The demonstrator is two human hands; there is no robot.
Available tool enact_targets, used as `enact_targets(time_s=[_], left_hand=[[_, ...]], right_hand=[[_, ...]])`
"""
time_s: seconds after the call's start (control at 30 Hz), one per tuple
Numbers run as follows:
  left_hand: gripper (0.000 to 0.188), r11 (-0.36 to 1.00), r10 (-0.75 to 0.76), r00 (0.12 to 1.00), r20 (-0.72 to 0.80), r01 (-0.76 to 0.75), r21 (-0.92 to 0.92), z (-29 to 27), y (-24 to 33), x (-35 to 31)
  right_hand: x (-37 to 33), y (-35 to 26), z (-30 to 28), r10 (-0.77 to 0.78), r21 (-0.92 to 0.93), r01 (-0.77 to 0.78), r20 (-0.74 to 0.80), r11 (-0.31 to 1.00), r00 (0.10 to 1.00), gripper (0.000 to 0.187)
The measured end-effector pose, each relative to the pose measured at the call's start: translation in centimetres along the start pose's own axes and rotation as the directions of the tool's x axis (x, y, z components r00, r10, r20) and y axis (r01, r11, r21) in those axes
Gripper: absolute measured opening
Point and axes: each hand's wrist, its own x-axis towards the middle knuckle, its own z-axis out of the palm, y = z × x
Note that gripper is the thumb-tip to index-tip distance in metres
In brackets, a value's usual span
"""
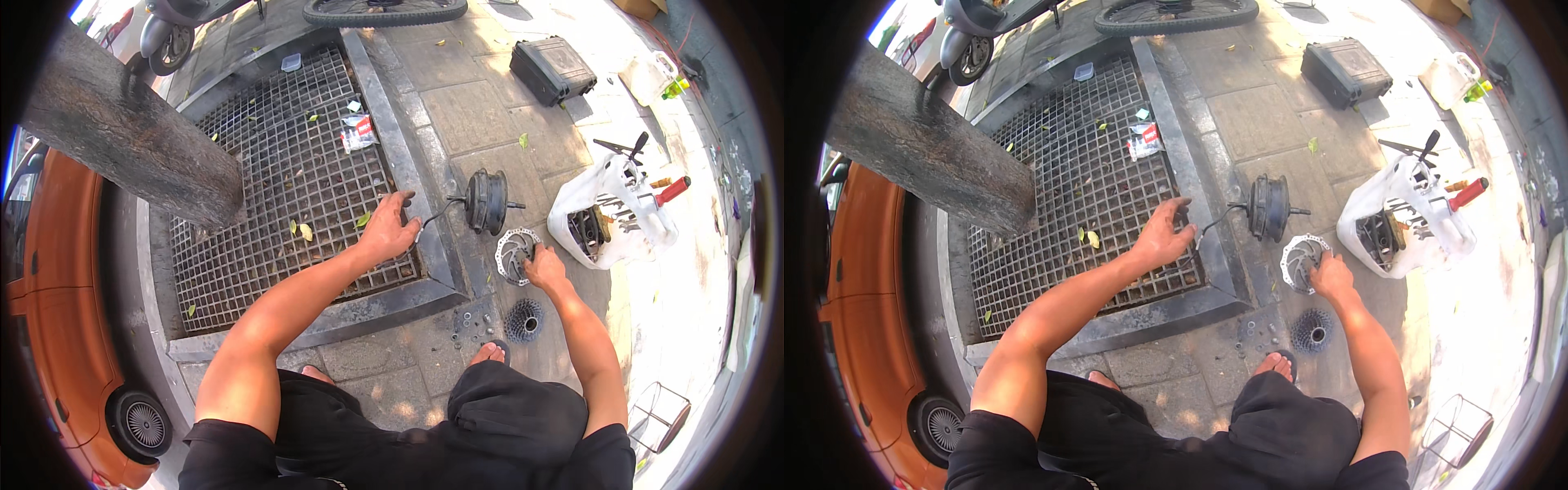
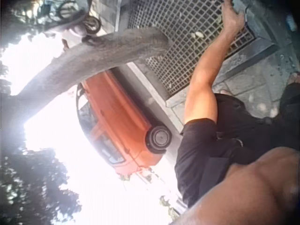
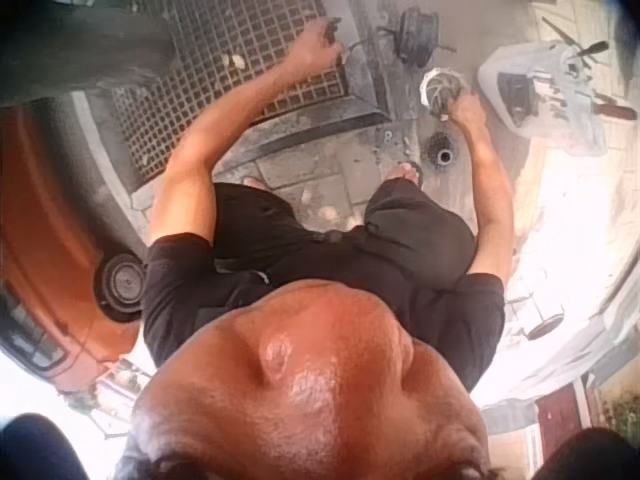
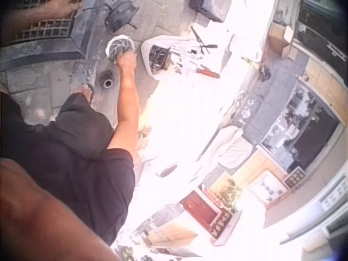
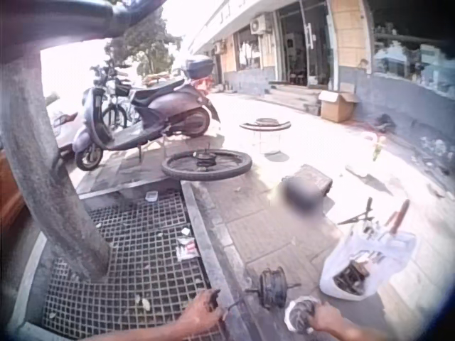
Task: The person assembles a bicycle wheel by hand, inserting small metal components into a hub and attaching a brake disc to the wheel. The person then places the assembled wheel on the ground.
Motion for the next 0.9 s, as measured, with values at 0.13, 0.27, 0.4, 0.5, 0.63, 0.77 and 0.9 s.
enact_targets(time_s=[0.13, 0.27, 0.4, 0.5, 0.63, 0.77, 0.9], left_hand=[[0.061, 0.999, -0.035, 0.999, 0.003, 0.035, 0.007, -1.6, -1.3, -1.0], [0.064, 0.996, -0.085, 0.996, 0.007, 0.085, -0.024, -1.6, -2.3, -1.6], [0.062, 0.997, -0.070, 0.997, 0.042, 0.069, 0.029, -1.5, -3.4, -1.9], [0.059, 0.994, -0.020, 0.999, 0.044, 0.015, 0.105, -1.3, -4.6, -2.2], [0.057, 0.986, -0.023, 0.995, 0.097, 0.006, 0.166, -1.3, -3.2, -2.5], [0.055, 0.985, -0.004, 0.997, 0.083, -0.010, 0.170, -0.1, -3.0, -1.8], [0.055, 0.993, -0.024, 0.997, 0.075, 0.015, 0.120, 1.4, -2.8, -1.5]], right_hand=[[0.1, -0.7, 0.1, 0.154, 0.102, -0.146, -0.073, 0.984, 0.985, 0.082], [1.4, 0.7, 0.3, 0.192, 0.197, -0.169, -0.105, 0.966, 0.976, 0.078], [2.4, 2.1, 1.2, 0.238, 0.290, -0.185, -0.156, 0.939, 0.959, 0.066], [2.7, 2.0, 1.0, 0.246, 0.266, -0.201, -0.149, 0.943, 0.958, 0.072], [3.4, 3.2, 1.8, 0.239, 0.241, -0.195, -0.170, 0.951, 0.956, 0.076], [4.6, 5.1, 2.7, 0.233, 0.337, -0.167, -0.168, 0.927, 0.958, 0.069], [4.1, 4.6, 2.8, 0.266, 0.308, -0.191, -0.222, 0.932, 0.938, 0.063]])
